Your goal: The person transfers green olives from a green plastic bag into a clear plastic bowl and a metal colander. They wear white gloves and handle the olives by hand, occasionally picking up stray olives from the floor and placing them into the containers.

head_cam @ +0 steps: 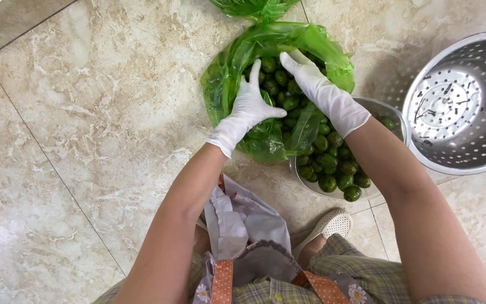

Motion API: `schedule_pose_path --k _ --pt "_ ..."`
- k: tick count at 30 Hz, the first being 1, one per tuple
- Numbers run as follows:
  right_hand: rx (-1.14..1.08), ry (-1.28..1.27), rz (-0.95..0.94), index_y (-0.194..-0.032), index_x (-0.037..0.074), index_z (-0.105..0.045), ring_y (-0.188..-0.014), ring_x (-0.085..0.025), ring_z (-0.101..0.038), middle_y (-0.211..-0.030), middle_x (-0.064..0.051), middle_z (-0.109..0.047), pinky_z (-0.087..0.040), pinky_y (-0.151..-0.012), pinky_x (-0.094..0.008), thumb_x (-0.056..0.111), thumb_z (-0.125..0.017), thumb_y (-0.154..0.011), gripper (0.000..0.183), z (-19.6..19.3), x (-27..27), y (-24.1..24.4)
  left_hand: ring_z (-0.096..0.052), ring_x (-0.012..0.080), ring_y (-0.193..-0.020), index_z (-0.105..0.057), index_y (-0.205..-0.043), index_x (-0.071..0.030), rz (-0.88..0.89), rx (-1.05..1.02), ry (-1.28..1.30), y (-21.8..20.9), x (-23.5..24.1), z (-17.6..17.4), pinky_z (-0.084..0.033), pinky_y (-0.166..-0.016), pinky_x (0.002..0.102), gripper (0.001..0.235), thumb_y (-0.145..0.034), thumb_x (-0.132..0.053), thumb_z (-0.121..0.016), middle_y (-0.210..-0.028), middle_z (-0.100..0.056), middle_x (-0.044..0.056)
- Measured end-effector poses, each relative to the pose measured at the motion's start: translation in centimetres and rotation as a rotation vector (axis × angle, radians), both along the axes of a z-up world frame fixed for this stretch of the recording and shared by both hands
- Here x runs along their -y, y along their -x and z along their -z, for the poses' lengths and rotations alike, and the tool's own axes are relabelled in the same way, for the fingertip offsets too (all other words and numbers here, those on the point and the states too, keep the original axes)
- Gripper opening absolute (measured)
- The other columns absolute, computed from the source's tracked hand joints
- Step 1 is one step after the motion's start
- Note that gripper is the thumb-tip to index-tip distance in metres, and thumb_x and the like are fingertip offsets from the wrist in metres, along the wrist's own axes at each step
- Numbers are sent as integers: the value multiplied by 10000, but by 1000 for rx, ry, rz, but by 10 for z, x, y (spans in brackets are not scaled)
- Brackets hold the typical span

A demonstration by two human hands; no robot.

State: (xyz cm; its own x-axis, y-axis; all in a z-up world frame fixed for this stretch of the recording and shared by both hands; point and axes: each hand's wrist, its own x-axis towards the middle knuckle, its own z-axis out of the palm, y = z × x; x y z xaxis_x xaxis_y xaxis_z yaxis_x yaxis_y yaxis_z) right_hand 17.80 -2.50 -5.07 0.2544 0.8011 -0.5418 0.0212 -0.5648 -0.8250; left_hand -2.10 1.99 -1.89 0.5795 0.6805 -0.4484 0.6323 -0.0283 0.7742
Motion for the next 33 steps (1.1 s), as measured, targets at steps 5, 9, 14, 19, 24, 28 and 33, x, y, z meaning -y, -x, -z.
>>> schedule_pose_path --k 5,9,14,19,24,28,33 --pt "-224 -28 139 -1440 146 -536 -1320 -191 -547 -1427 -47 -607 -467 -1032 -375 434 -643 -971 561 -19 -4 22 -460 391 -1396 -195 -1568 -217 -219 342 113 -3 9 11 -429 -1169 446 1318 -532 -176 -1008 -1494 -356 251" --pt "-313 -242 151 -1382 118 -593 -1208 -174 -596 -1289 -52 -654 -496 -1059 -316 394 -618 -1039 441 -66 3 45 -470 374 -1382 -244 -1553 -188 -243 392 -27 0 23 -27 -455 -1156 443 1196 -615 -135 -983 -1482 -376 219" --pt "-36 -319 -35 -1401 115 -606 -1243 -166 -577 -1297 -36 -628 -475 -1108 -315 308 -566 -1072 384 -165 83 24 -528 356 -1364 -233 -1556 -147 -42 407 -87 -5 67 -86 -541 -1113 390 1113 -697 -209 -938 -1477 -369 208" --pt "-19 -69 64 -1410 192 -625 -1182 -176 -609 -1264 -37 -613 -506 -1042 -316 351 -599 -977 461 -225 155 -13 -430 480 -1418 -178 -1597 -139 231 523 -88 -44 117 -117 -470 -1168 445 1204 -663 -156 -938 -1567 -249 266" --pt "80 11 64 -1388 187 -667 -1274 -204 -601 -1402 -45 -623 -470 -1110 -329 248 -708 -886 508 -215 194 -39 -271 546 -1465 -170 -1603 -127 478 520 -100 -57 128 -117 -393 -1172 494 1202 -622 -10 -855 -1625 -103 334" --pt "219 141 266 -1356 55 -689 -1025 -323 -513 -1341 -197 -660 -404 -905 -548 188 -673 -927 449 -211 202 -55 -327 511 -1460 -226 -1605 -105 584 310 -82 -57 96 -124 -445 -1157 427 1044 -666 152 -602 -1630 -173 326" --pt "786 -164 -145 -1457 -127 -526 -1284 -353 -535 -1423 -288 -539 -434 -1055 -445 199 -826 -942 680 -186 165 -56 -619 406 -1149 -314 -1529 -56 770 -149 -95 -24 58 -132 -530 -985 421 791 -785 89 -543 -1424 -444 255"
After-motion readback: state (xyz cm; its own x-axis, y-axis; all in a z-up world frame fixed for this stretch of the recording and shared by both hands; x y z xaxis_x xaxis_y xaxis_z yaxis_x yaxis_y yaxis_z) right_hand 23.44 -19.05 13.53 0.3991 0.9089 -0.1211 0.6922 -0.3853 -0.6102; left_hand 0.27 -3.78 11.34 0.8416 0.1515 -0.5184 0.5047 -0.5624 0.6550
